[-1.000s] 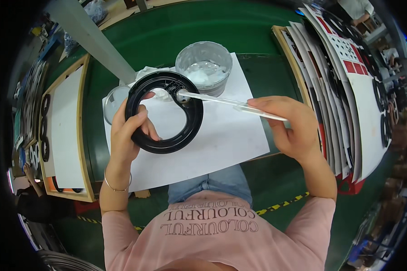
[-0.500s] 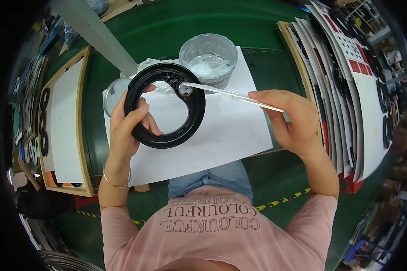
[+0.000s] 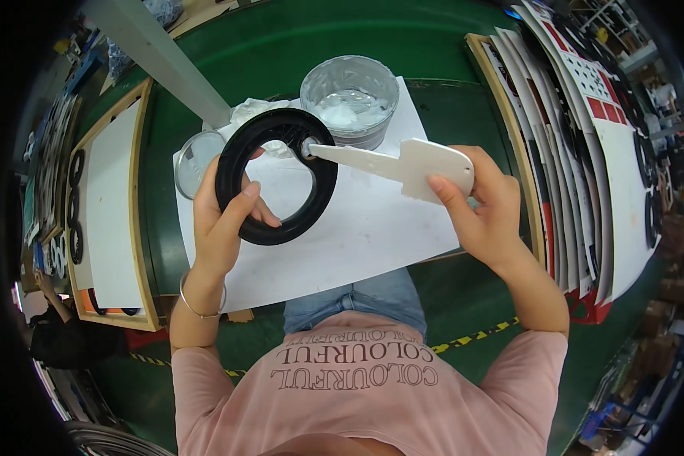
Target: Applying white paste to black circular rings using a scraper and wiping them with a cloth.
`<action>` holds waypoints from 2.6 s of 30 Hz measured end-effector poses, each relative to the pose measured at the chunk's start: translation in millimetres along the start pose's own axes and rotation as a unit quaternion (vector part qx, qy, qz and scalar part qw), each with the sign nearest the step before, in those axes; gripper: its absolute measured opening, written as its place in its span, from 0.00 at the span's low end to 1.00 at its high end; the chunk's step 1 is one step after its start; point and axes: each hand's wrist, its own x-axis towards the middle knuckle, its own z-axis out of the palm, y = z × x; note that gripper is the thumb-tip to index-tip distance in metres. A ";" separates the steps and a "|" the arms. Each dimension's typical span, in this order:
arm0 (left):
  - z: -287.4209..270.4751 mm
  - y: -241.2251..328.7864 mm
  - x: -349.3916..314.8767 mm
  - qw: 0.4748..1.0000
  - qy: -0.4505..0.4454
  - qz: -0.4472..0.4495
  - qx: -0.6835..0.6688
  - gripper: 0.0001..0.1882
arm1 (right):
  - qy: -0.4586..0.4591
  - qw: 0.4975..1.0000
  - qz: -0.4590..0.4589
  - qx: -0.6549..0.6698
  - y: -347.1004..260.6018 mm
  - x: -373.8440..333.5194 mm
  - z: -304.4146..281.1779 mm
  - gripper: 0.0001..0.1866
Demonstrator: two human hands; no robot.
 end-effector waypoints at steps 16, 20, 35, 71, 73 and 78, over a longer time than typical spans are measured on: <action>-3.0 -3.3 -1.7 1.000 0.015 0.009 -0.013 0.17 | 0.074 0.975 0.088 0.193 5.8 -10.2 11.0 0.14; -1.7 -2.1 -2.8 1.000 0.016 0.017 0.000 0.17 | 0.059 0.981 0.067 0.172 -1.8 -8.1 8.4 0.14; 1.5 0.7 -4.7 0.997 -0.003 0.025 0.075 0.20 | 0.035 0.999 -0.005 0.030 -17.2 4.9 2.4 0.12; -3.4 0.9 -5.0 0.999 0.011 0.011 0.034 0.19 | -0.087 0.951 -0.253 -0.155 -29.3 17.5 -9.8 0.12; -4.7 1.8 -4.9 1.000 0.013 0.004 0.023 0.18 | -0.068 0.955 -0.245 -0.150 -25.5 16.1 -10.0 0.12; -5.5 2.9 -4.3 1.000 0.016 0.006 0.019 0.18 | -0.037 0.966 -0.214 -0.140 -25.6 12.3 -6.7 0.14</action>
